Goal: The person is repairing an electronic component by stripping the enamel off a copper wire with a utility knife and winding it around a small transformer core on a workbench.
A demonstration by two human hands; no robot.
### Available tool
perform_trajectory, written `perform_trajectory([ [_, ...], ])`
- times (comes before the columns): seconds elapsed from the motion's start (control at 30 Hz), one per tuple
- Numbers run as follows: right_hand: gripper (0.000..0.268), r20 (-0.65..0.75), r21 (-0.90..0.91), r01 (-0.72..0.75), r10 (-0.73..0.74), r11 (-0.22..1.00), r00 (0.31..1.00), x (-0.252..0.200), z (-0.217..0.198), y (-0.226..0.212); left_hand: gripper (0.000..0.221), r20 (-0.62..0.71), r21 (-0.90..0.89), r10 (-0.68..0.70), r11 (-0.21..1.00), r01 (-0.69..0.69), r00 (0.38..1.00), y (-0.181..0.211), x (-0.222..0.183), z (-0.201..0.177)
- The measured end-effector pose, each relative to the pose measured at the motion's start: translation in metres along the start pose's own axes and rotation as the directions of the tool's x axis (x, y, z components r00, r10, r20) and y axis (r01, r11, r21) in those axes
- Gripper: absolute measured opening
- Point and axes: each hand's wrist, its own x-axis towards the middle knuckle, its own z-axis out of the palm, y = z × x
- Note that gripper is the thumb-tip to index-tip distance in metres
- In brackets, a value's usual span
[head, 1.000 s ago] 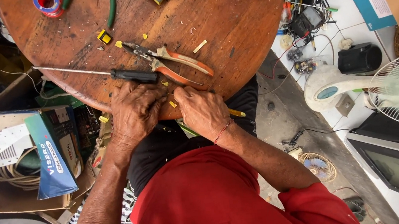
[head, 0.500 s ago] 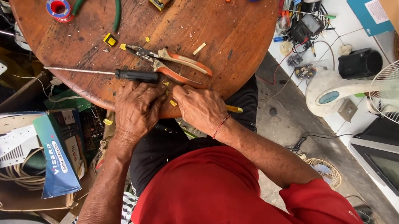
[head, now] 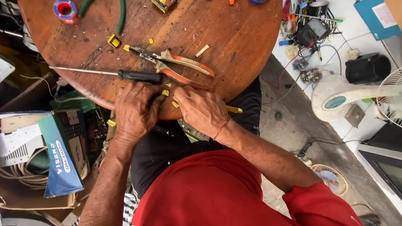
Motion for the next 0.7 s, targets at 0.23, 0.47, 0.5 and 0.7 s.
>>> perform_trajectory([
  [0.23,0.01,-0.074,-0.121,0.03,-0.04,0.992,0.996,0.004,0.001,-0.006,0.012,0.026,0.039,-0.025,0.999,0.024,0.999,-0.002,0.0,0.001],
  [0.47,0.013,-0.106,-0.145,0.09,-0.106,0.985,0.989,-0.001,0.017,0.003,0.014,0.078,0.063,-0.066,0.996,0.062,0.995,-0.002,-0.001,0.0],
  [0.5,0.013,-0.105,-0.145,0.089,-0.105,0.985,0.989,-0.004,0.012,0.0,0.014,0.078,0.061,-0.067,0.996,0.063,0.995,-0.001,0.0,0.0],
  [0.7,0.025,-0.3,0.117,0.117,-0.077,0.986,0.951,-0.025,-0.023,-0.008,0.013,0.031,-0.116,-0.119,0.986,0.122,0.992,0.012,0.013,-0.012],
])
